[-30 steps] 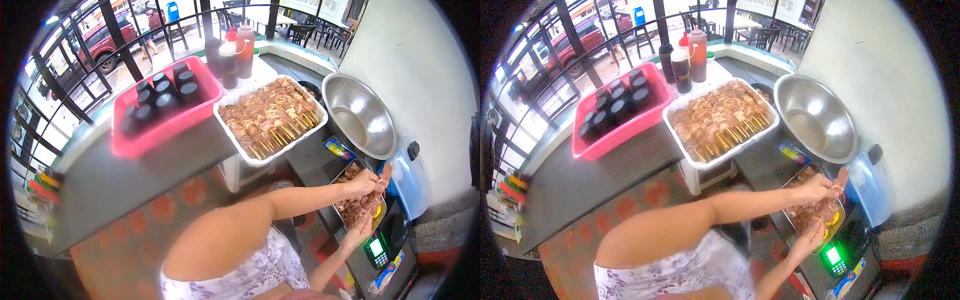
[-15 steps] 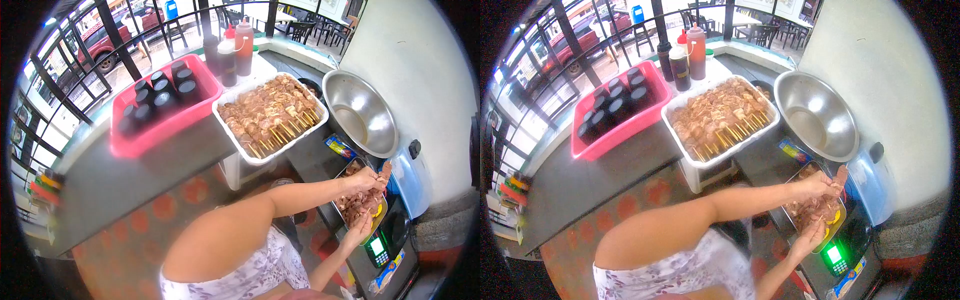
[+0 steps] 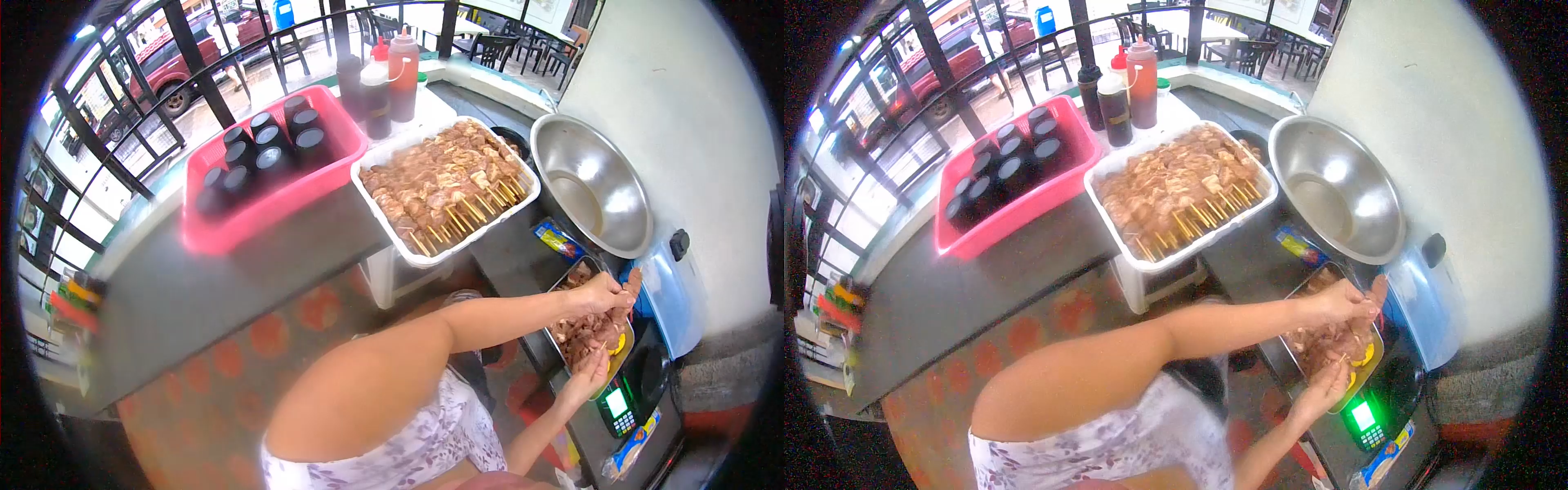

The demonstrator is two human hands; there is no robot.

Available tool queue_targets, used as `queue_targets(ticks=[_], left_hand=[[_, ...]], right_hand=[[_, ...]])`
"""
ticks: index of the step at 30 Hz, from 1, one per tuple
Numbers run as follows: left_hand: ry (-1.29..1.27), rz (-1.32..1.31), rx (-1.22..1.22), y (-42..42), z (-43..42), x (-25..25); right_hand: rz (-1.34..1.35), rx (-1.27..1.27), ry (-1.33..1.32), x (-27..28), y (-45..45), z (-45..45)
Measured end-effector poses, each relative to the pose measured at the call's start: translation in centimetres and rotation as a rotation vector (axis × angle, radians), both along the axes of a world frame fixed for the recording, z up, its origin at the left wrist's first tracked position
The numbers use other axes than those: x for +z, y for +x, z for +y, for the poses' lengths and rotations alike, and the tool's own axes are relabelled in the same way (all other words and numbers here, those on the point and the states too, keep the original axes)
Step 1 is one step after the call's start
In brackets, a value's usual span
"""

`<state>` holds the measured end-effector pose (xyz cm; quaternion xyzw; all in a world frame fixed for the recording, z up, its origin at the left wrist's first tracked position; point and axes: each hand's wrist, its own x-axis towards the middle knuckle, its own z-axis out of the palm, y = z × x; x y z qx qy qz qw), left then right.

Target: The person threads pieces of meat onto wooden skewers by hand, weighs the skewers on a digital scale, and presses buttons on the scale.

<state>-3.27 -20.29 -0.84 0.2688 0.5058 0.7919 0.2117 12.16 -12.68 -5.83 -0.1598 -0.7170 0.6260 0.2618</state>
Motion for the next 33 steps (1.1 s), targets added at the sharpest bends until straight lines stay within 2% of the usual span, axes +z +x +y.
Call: queue_targets(ticks=[4,6,8,10,13,16,18,21,25,28,31,33], left_hand=[[-0.031,-0.088,-0.054,-0.3,0.0,0.2],[0.103,-0.2,-0.127,0.0,-0.5,0.6],[0.046,-0.133,-0.06,-0.2,0.0,0.2],[-0.011,-0.067,0.003,-0.5,0.0,0.0],[-0.056,-0.069,0.016,-0.5,0.0,-0.1],[0.015,-0.146,-0.076,-0.6,-0.5,0.7],[-0.063,-0.286,-0.104,-0.1,-1.4,2.1],[0.019,-0.167,-0.032,-0.6,-0.4,0.7],[-0.033,-0.212,-0.004,-0.7,-0.2,0.8],[0.044,-0.226,-0.03,-0.8,-0.2,0.8],[-0.004,-0.258,-0.113,-0.9,-1.0,1.4],[-0.123,-0.138,0.005,-1.3,-0.7,1.2]], right_hand=[[0.003,-0.032,-0.017,0.1,0.0,-0.3],[-0.029,-0.02,-0.026,0.9,0.3,-0.7],[-0.063,-0.003,-0.033,0.7,0.2,-0.7],[0.043,-0.043,0.006,-0.6,-0.4,0.0],[-0.008,0.012,-0.081,1.1,0.1,-1.1],[-0.007,0.017,-0.073,0.8,0.1,-0.7],[0.027,0.001,-0.08,-0.4,-0.4,-0.1],[0.048,-0.001,-0.06,-0.5,-0.3,-0.1],[0.0,0.056,-0.057,0.4,0.2,-0.5],[-0.035,0.044,-0.053,0.2,0.2,-0.2],[-0.004,0.006,-0.055,-0.3,0.0,0.0],[0.0,0.019,-0.065,-0.5,0.0,0.1]])
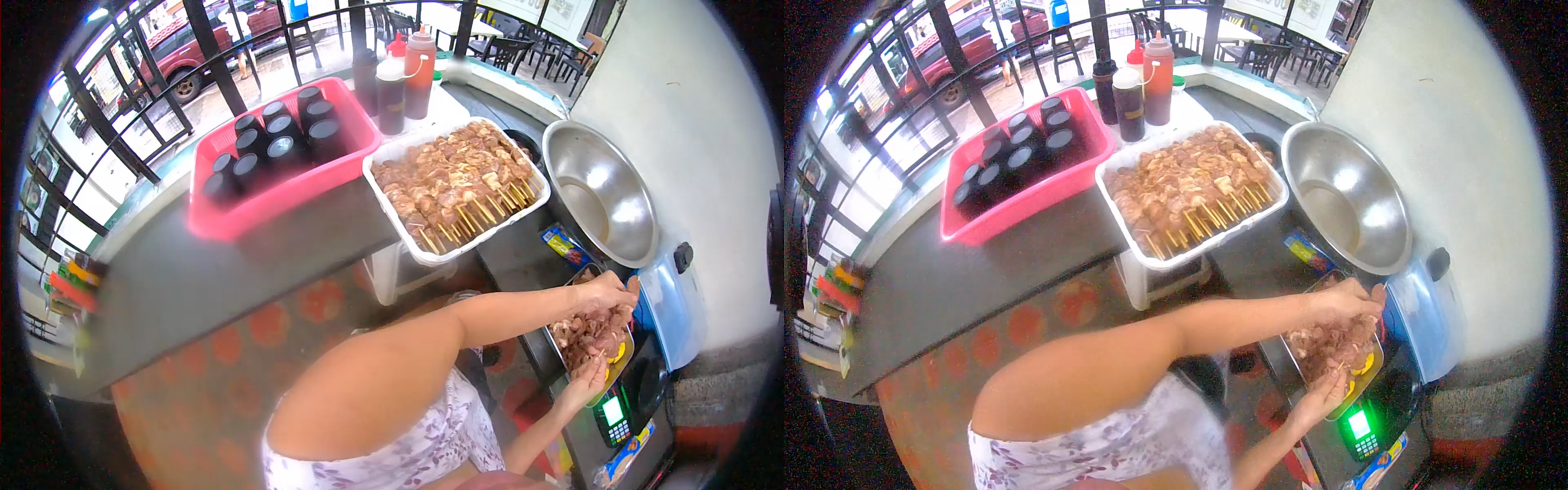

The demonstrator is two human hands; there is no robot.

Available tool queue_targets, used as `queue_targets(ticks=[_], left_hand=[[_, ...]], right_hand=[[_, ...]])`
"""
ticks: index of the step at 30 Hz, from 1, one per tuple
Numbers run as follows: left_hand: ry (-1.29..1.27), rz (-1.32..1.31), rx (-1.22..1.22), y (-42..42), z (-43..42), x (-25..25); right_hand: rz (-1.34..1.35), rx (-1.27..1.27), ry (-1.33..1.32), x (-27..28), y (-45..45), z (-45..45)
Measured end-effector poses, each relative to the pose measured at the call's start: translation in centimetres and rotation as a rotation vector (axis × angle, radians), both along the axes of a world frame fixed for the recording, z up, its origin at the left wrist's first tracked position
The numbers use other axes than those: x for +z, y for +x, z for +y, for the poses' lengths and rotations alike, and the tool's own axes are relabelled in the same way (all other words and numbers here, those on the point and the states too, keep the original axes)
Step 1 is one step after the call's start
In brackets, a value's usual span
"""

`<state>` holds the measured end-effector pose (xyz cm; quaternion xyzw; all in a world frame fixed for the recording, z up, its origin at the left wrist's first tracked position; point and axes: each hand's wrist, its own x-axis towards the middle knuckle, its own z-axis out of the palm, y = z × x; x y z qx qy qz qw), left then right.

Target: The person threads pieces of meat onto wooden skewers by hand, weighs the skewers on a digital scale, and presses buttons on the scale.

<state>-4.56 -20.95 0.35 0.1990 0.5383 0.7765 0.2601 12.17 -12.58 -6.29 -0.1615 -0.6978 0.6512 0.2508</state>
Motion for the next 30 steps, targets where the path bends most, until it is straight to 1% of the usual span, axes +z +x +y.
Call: queue_targets(ticks=[4,6,7,9,11,13,14,15,16,17,18,19,20,21,22,23,24,25,26,27,30], left_hand=[[0.06,0.01,0.063,-0.7,1.9,-1.2],[0.057,0.004,0.074,-0.9,2.2,-1.5],[0.057,0.004,0.074,-0.9,2.2,-1.7],[0.137,0.006,0.021,-0.9,2.4,-2.0],[0.113,0.01,0.027,-1.3,2.4,-2.2],[0.09,0.011,0.026,-1.3,1.7,-1.3],[-0.005,0.042,0.055,-1.2,1.3,-0.9],[-0.096,0.073,0.066,-0.6,0.7,0.0],[-0.133,0.068,0.043,0.1,-0.5,0.9],[0.013,0.124,0.108,-0.3,0.8,-0.7],[0.097,0.067,0.019,0.3,0.2,-0.2],[-0.023,0.067,0.02,-0.1,0.7,-0.5],[-0.03,0.031,-0.028,0.2,0.5,0.3],[-0.044,0.0,-0.065,0.3,0.1,1.0],[-0.017,-0.018,-0.103,0.0,0.4,1.1],[0.008,-0.037,-0.117,-0.4,0.5,1.1],[0.076,-0.065,-0.17,-0.6,0.8,1.2],[0.142,-0.099,-0.21,-0.4,0.8,1.4],[0.175,-0.098,-0.198,-0.2,0.7,1.7],[0.147,-0.098,-0.186,-0.2,0.9,1.8],[0.184,-0.117,-0.196,-0.3,1.4,1.7]], right_hand=[[0.027,-0.011,0.008,-0.6,-0.3,0.2],[-0.009,0.013,0.013,0.7,0.1,-0.1],[-0.047,0.038,0.018,1.2,0.2,-0.4],[-0.045,0.03,0.033,1.2,0.1,-0.3],[-0.043,0.02,0.047,0.8,-0.1,-0.2],[0.055,-0.029,0.029,-0.2,-0.3,-0.2],[0.052,-0.04,0.029,-0.4,-0.4,-0.2],[0.068,-0.054,0.231,-0.1,-0.5,-0.5],[0.071,-0.089,0.437,0.1,-0.3,-0.7],[0.227,-0.094,0.333,-0.5,-0.7,-1.1],[0.083,-0.075,0.284,0.4,0.2,-1.5],[0.015,-0.117,0.38,0.9,0.5,-1.4],[0.087,-0.176,0.586,1.6,0.2,-1.6],[0.127,-0.175,0.607,2.2,0.2,-1.7],[0.012,-0.166,0.486,1.4,0.3,-1.1],[-0.001,-0.176,0.444,0.7,0.1,-1.0],[0.058,-0.159,0.408,0.9,0.0,-1.0],[0.083,-0.173,0.443,0.6,-0.1,-1.0],[0.065,-0.168,0.391,0.8,0.2,-1.3],[0.051,-0.159,0.338,1.5,0.4,-1.7],[0.036,-0.138,0.32,2.1,0.5,-1.5]])
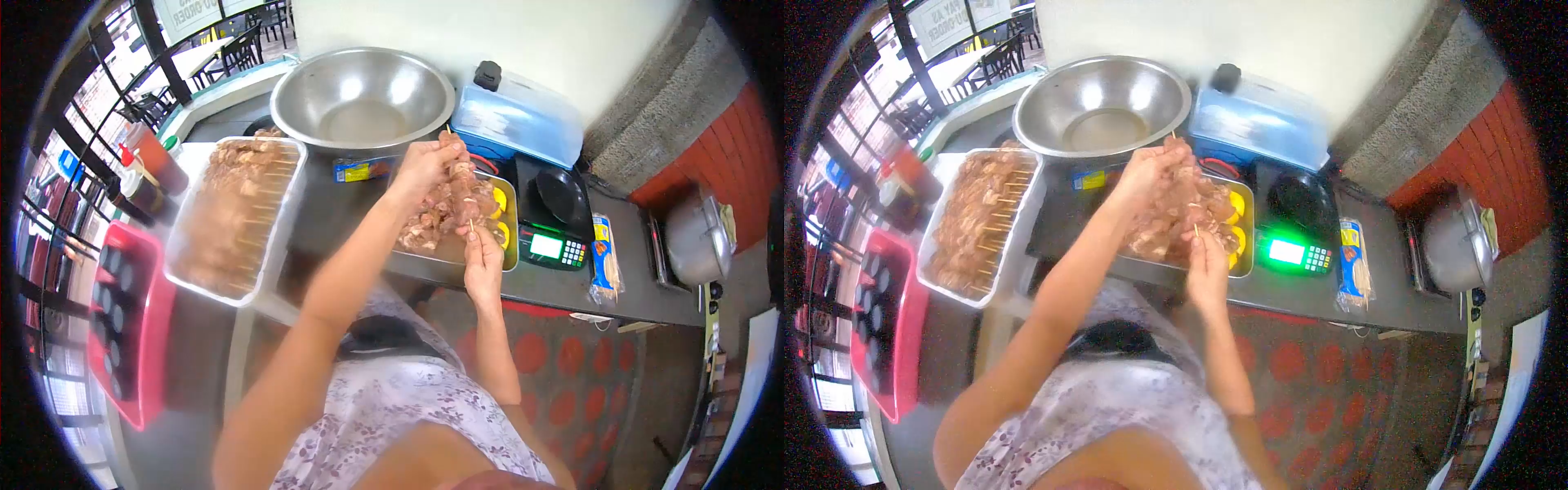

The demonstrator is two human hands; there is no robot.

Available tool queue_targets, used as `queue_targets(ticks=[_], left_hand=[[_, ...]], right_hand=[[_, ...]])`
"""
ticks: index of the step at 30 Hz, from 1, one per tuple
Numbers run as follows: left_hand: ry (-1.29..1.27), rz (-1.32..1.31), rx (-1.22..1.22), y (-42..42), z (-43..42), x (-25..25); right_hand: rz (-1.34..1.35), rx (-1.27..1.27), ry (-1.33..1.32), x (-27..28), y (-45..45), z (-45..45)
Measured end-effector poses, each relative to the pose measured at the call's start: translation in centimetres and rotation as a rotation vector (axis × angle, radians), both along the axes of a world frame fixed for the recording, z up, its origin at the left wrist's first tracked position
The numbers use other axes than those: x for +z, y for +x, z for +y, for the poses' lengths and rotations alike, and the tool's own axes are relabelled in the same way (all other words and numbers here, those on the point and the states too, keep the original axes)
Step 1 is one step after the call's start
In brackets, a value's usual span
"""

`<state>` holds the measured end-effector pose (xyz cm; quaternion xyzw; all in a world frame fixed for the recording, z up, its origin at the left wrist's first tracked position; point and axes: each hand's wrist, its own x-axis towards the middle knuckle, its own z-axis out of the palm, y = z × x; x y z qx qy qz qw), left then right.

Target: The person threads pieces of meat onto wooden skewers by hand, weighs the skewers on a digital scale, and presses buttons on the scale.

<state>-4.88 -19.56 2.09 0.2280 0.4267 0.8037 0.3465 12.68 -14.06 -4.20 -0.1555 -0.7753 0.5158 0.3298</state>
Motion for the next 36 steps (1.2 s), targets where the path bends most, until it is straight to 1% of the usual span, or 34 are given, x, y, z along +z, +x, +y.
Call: queue_targets(ticks=[3,5,8,10,14,16,19,20,22,23,25,29,31,32,34,35,36], left_hand=[[0.034,-0.063,-0.006,-0.1,0.1,0.5],[-0.079,-0.026,-0.02,-0.1,0.1,0.8],[-0.087,-0.027,-0.059,-0.9,0.6,0.4],[-0.088,0.04,-0.099,-1.3,0.5,0.6],[-0.085,0.037,-0.12,-1.0,0.6,1.4],[-0.087,0.01,-0.059,-0.7,0.7,1.8],[-0.039,-0.049,-0.05,-0.8,0.8,1.9],[-0.039,-0.05,-0.05,-0.9,0.8,1.8],[-0.05,-0.081,-0.045,-1.3,1.3,1.3],[-0.051,-0.081,-0.045,-1.5,1.5,1.1],[-0.088,-0.169,0.011,-1.5,1.7,1.0],[-0.11,-0.082,0.028,-1.1,1.5,1.2],[-0.034,-0.042,-0.022,-1.1,1.7,0.9],[-0.037,-0.041,-0.026,-1.1,1.8,0.7],[-0.011,-0.067,-0.132,-0.5,1.6,0.8],[-0.01,-0.062,-0.134,-0.6,1.6,0.6],[0.04,-0.179,-0.202,-0.5,1.4,0.5]], right_hand=[[0.014,0.028,-0.024,0.2,0.0,0.4],[-0.004,0.019,-0.076,0.1,0.2,0.6],[0.008,0.015,-0.057,0.5,0.5,0.5],[-0.001,0.008,-0.064,0.7,0.7,0.4],[0.025,0.027,-0.04,0.5,0.5,0.9],[-0.044,0.017,-0.059,0.9,0.7,0.9],[-0.11,0.037,-0.09,1.9,0.9,0.9],[-0.111,0.038,-0.091,2.1,0.9,0.9],[-0.098,0.032,-0.004,2.4,0.9,0.9],[-0.098,0.032,-0.005,2.2,0.9,1.0],[-0.068,0.064,-0.084,1.4,0.7,1.2],[-0.063,0.065,-0.11,1.4,0.5,1.0],[-0.039,0.016,-0.184,2.3,0.3,0.5],[-0.038,0.012,-0.186,2.0,0.0,0.7],[0.079,-0.179,0.107,1.6,-0.8,0.9],[0.084,-0.181,0.108,1.7,-0.6,0.9],[0.021,-0.293,0.308,2.6,-0.2,0.6]])
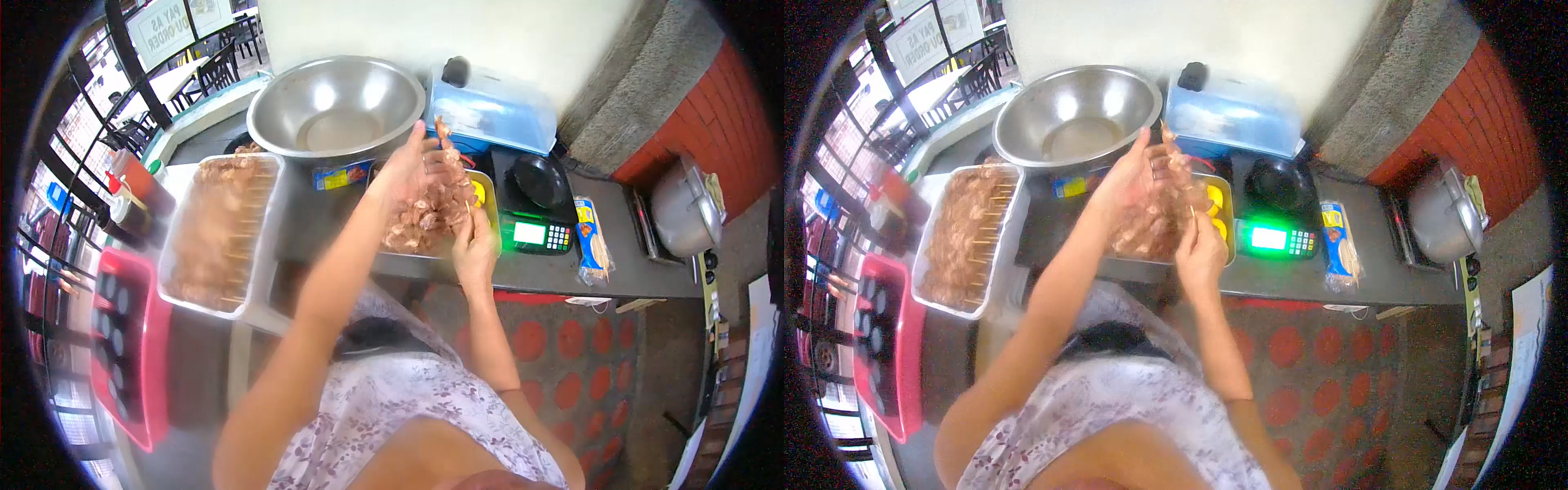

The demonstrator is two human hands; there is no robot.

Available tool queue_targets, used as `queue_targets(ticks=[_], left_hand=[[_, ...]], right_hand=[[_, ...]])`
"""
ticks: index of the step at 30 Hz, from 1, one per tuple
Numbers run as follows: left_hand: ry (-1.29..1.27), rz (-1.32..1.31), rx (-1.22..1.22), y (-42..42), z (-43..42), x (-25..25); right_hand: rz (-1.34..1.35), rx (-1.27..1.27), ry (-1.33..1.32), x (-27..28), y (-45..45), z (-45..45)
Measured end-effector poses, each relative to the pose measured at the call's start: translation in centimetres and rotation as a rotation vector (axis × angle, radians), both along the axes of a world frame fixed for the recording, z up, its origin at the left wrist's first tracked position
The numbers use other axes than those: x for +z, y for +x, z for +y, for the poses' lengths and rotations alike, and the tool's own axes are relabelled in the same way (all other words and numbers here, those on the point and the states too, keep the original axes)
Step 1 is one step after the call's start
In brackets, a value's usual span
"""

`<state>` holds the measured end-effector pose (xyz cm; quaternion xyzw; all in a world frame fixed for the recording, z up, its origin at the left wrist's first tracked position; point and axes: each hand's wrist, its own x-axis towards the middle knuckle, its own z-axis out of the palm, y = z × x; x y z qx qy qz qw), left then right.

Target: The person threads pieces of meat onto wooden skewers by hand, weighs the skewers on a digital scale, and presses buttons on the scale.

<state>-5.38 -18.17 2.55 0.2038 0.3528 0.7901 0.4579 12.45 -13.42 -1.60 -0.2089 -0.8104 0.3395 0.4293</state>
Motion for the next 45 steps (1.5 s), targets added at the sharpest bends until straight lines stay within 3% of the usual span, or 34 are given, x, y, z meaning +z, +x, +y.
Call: queue_targets(ticks=[1,5,8,10,13,17,23,26,39,41,45], left_hand=[[0.044,-0.121,-0.067,0.0,-0.1,-0.1],[0.128,-0.118,-0.052,0.5,-0.2,0.0],[0.001,0.067,0.034,0.8,-0.1,0.1],[-0.002,0.057,0.057,0.8,-0.2,0.1],[0.007,0.007,0.081,0.2,0.2,-0.3],[0.021,-0.051,0.194,-0.2,1.2,-1.6],[-0.063,-0.069,0.286,-0.2,1.4,-2.1],[-0.146,-0.02,0.419,0.1,2.2,-2.0],[-0.183,-0.147,0.401,0.1,2.4,-2.1],[-0.136,-0.157,0.46,-1.1,2.7,-2.7],[-0.126,-0.019,0.364,-0.8,2.4,-2.2]], right_hand=[[-0.073,-0.125,0.188,0.5,0.1,-0.2],[-0.222,-0.13,0.182,-0.4,0.2,0.2],[-0.148,0.005,0.089,-1.2,-0.3,0.8],[-0.105,0.224,-0.205,-1.0,-0.6,0.9],[-0.034,0.386,-0.256,-0.5,-0.7,-0.2],[-0.1,0.332,-0.393,-0.7,-1.3,-1.1],[0.09,0.305,-0.237,-2.2,-2.6,-2.0],[0.039,0.294,-0.308,-2.0,-2.7,-2.6],[0.045,0.304,-0.34,-2.5,-2.6,-2.9],[0.036,0.272,-0.206,-3.0,-2.4,-2.9],[0.092,0.249,-0.245,-3.0,-2.5,-3.8]])
